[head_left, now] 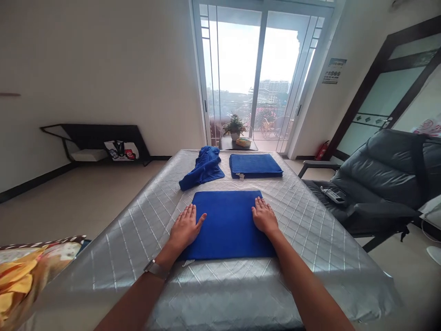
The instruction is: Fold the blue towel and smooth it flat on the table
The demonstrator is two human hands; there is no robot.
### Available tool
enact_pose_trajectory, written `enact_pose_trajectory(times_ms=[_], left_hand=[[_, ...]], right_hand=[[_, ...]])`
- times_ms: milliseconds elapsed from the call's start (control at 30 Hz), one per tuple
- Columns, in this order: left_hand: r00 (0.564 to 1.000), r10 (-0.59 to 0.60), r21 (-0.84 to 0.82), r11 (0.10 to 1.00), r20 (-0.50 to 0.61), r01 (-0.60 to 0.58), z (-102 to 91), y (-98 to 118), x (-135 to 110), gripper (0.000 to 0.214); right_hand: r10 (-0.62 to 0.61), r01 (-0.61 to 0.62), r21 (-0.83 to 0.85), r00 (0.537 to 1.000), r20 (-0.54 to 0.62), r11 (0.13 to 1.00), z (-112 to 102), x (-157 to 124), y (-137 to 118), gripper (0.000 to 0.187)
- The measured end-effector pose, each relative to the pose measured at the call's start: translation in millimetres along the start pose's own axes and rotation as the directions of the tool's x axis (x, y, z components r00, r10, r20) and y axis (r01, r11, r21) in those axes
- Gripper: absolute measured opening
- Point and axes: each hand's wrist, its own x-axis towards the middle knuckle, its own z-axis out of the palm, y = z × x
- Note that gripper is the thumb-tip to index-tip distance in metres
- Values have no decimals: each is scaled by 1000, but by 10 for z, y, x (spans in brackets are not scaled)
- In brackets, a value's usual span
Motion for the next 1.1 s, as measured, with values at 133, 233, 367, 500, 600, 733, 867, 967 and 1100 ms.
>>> enact_pose_trajectory(times_ms=[133, 233, 367, 500, 600, 733, 867, 967, 1100], left_hand=[[976, 219, -47, 975, 5, -219, -66, 358, -40, 83], [899, 438, -122, 893, 9, -434, -78, 940, 0, 80], [836, 544, -194, 815, -65, -546, -24, 1726, 226, 71], [876, 480, -220, 852, -33, -475, 84, 1976, 428, 74], [898, 439, -214, 878, 7, -427, 151, 1785, 483, 78], [945, 319, -181, 936, 69, -303, 150, 1295, 584, 84], [982, 159, -119, 982, 103, -147, 113, 752, 726, 85], [994, 66, -65, 996, 89, -60, 105, 403, 779, 88], [998, -33, -53, 998, 57, 36, 112, 152, 786, 90]], right_hand=[[6, -6, 43, 1000, -12, 999, -11, -10, -8, 62], [2, -1, 52, 1000, -27, 999, -9, -18, 6, 62], [-47, 47, 6, 999, -15, 999, 14, -29, 57, 61], [-61, 60, -12, 998, -20, 998, 45, -21, 86, 60], [-34, 35, 13, 999, -36, 999, 40, -10, 61, 61], [2, -1, 44, 1000, -19, 999, 4, -2, 21, 62], [1, -1, 38, 1000, -2, 999, -8, 3, 20, 63], [-2, 2, 21, 1000, -3, 1000, 0, 10, 25, 63], [4, -4, 7, 1000, -3, 1000, 16, 19, 28, 62]])
